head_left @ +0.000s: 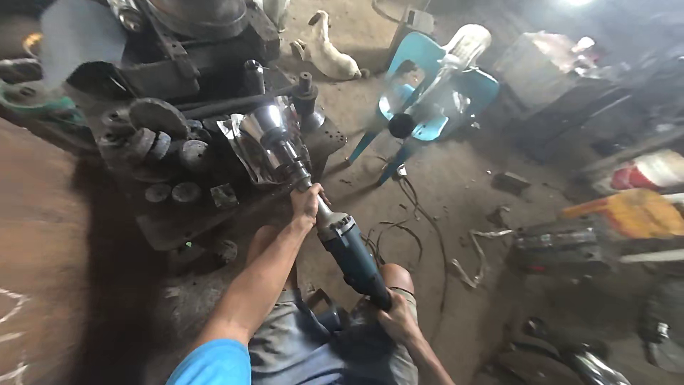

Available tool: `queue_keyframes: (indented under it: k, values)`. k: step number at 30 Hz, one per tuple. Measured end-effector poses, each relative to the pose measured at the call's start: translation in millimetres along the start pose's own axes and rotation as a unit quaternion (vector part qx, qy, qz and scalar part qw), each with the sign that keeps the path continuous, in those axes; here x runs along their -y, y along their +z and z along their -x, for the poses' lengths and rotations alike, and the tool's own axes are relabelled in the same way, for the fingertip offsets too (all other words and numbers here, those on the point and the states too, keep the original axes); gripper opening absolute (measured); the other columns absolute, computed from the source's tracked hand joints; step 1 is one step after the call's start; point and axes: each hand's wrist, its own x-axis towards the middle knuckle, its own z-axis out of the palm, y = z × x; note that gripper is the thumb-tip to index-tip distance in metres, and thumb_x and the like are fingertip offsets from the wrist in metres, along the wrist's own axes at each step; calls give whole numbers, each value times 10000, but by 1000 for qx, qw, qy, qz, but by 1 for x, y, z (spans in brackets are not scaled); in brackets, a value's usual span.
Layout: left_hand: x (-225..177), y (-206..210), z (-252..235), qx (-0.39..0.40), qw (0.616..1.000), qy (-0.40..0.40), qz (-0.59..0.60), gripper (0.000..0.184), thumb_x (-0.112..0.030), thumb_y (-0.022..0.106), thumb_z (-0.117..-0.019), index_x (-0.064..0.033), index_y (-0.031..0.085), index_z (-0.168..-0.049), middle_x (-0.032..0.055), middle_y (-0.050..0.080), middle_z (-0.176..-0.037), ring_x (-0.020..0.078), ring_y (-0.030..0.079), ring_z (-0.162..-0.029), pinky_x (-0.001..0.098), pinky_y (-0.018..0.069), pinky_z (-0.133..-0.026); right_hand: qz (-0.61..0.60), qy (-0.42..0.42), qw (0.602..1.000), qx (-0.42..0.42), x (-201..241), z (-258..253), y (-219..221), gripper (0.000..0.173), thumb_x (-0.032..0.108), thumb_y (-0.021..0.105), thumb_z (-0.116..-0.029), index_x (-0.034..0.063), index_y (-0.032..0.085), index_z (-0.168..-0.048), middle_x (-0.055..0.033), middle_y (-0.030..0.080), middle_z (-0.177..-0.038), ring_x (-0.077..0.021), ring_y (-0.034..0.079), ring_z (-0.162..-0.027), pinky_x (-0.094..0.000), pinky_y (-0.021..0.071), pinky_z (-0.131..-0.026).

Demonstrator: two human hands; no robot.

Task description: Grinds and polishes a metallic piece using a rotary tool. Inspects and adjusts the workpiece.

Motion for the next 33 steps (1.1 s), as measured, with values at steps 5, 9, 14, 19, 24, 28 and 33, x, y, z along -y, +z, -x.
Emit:
queue_keyframes:
  k: [5, 9, 14, 19, 24, 28, 33]
  values:
    - [-4, 28, -9, -16, 999, -21, -28, 143, -62, 678, -890, 7, 597, -986, 111, 647, -684, 217, 652, -527, 375, 598, -503, -35, 28, 999, 4, 2, -6, -7, 290, 333, 790, -787, 151, 748, -1008, 9, 741, -868, -116, 714, -822, -413, 604, -804]
    - [0, 34, -15, -25, 996, -38, -80, 244, -119, 714, -880, 1, 614, -1067, 130, 672, -769, 232, 674, -606, 397, 601, -565, -26, 64, 998, 10, 7, -6, -10, 278, 331, 779, -803, 145, 743, -1007, -18, 734, -870, -150, 710, -815, -448, 596, -789]
    - [-2, 29, -8, -19, 999, -30, -39, 135, -79, 677, -904, 6, 607, -980, 111, 649, -687, 211, 653, -535, 367, 597, -514, -10, 49, 999, 4, -1, -5, -7, 293, 359, 791, -786, 164, 752, -1000, -3, 740, -871, -138, 714, -818, -445, 600, -797]
    - [-2, 3, 3, -18, 1000, -1, -12, 136, -78, 645, -898, -2, 587, -995, 107, 642, -682, 228, 658, -542, 396, 607, -520, 18, 6, 1000, 11, -3, -1, -2, 299, 393, 771, -810, 175, 752, -1014, 7, 743, -891, -135, 713, -859, -460, 591, -833]
    - [9, -33, 7, -29, 1000, 5, 4, 109, -128, 646, -888, -61, 599, -960, 78, 634, -679, 214, 635, -544, 393, 583, -528, 64, -10, 998, 14, 4, 5, 6, 359, 459, 768, -812, 185, 747, -1043, -6, 747, -879, -158, 725, -853, -487, 593, -815]
    - [10, -30, 6, 7, 1000, 12, -2, 121, -153, 646, -878, -76, 603, -962, 69, 635, -677, 212, 640, -556, 396, 581, -545, 50, -17, 999, -2, 2, 6, 5, 358, 464, 770, -809, 184, 744, -1030, 6, 741, -860, -143, 721, -833, -472, 596, -802]
    - [2, -4, 6, 7, 1000, -3, -13, 113, -127, 638, -890, -60, 598, -972, 81, 632, -682, 208, 642, -547, 385, 588, -524, 14, 1, 1000, 2, 5, 5, -3, 314, 422, 766, -803, 171, 743, -991, 11, 728, -844, -127, 707, -807, -449, 592, -781]
